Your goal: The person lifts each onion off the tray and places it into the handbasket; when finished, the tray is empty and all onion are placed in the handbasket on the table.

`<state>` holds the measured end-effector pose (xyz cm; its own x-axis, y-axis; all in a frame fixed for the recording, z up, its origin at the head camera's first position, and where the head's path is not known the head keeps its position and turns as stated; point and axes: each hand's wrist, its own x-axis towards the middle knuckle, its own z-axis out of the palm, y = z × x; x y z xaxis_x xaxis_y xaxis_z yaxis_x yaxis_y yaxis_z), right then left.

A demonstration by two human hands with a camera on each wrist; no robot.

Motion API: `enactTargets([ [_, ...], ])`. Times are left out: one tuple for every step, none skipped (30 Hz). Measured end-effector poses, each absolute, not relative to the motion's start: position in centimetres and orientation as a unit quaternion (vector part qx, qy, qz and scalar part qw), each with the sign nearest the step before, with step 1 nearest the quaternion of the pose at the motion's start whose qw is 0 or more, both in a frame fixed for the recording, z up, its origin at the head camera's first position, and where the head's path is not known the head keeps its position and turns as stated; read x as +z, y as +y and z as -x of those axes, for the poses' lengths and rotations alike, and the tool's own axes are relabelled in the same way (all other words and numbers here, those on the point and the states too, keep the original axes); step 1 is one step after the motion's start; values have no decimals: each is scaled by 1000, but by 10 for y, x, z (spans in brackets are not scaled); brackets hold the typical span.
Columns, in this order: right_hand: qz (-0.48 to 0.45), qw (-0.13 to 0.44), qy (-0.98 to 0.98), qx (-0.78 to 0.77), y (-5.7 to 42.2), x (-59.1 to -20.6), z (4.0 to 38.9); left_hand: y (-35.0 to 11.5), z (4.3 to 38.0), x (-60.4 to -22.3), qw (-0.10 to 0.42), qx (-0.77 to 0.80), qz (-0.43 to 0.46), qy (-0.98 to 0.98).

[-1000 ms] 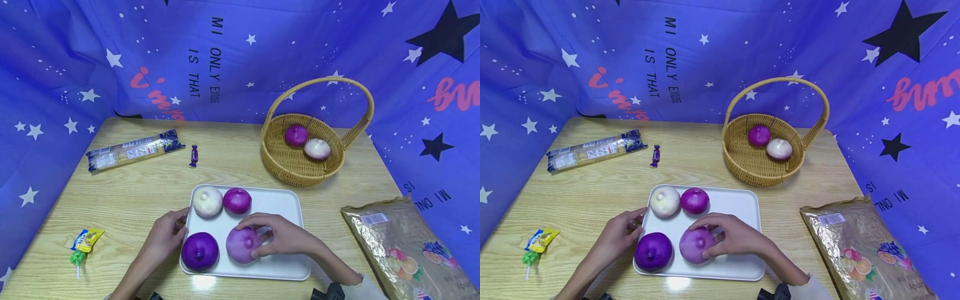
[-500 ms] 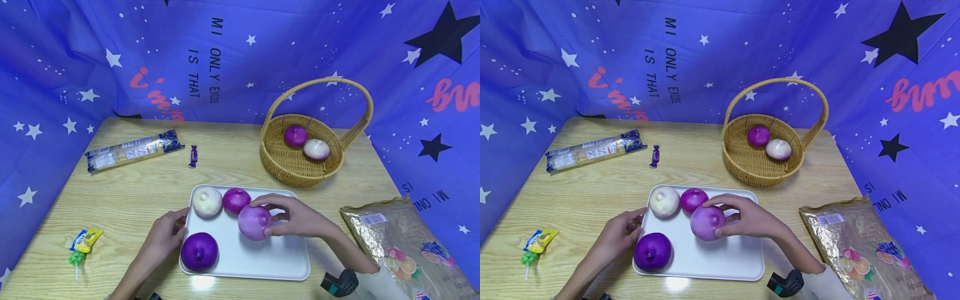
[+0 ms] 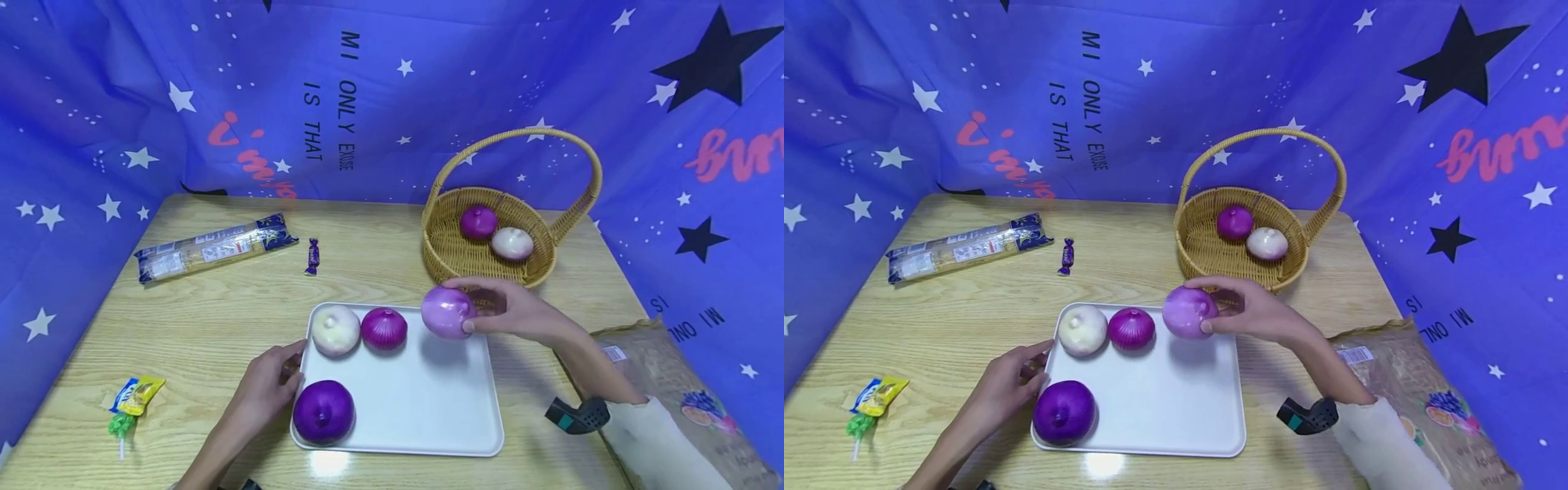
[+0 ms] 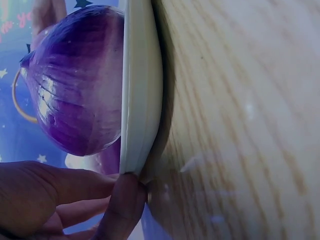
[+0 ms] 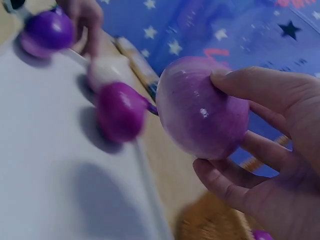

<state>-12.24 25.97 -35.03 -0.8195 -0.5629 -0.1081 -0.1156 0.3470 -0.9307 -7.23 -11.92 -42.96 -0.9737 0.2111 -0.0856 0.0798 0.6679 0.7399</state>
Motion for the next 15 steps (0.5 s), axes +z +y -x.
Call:
enactTargets([
  [206,205,800,-526,265,-348,127,-119,73,-430,82,401,-80,909],
  [198,198,806,-522,270,-346,132,-119,73,-430,83,403,-80,908],
  [189,193,810,-521,275,-344,137,-119,73,-430,84,404,-80,907],
  [184,188,811,-522,279,-342,142,-119,73,-430,84,405,-81,907],
  [179,181,816,-519,284,-341,147,-119,73,-430,85,407,-82,906],
  [177,175,818,-519,288,-339,152,-119,73,-431,85,408,-83,905],
  [174,173,818,-520,292,-338,156,-120,73,-431,85,408,-84,905],
  [170,173,817,-523,297,-337,161,-120,73,-431,86,408,-84,905],
  [166,174,816,-526,301,-337,165,-120,73,-432,87,408,-84,905],
  [162,176,815,-529,305,-337,169,-120,73,-432,86,407,-84,905],
  [154,177,816,-528,309,-337,172,-120,73,-432,85,406,-85,906],
  [149,178,817,-528,313,-337,175,-121,73,-432,83,404,-86,907],
  [143,179,819,-526,318,-337,178,-121,73,-431,81,403,-87,907],
  [138,179,823,-521,323,-338,181,-121,73,-431,80,402,-90,908],
  [133,179,828,-514,327,-338,183,-120,73,-431,78,402,-93,908],
])
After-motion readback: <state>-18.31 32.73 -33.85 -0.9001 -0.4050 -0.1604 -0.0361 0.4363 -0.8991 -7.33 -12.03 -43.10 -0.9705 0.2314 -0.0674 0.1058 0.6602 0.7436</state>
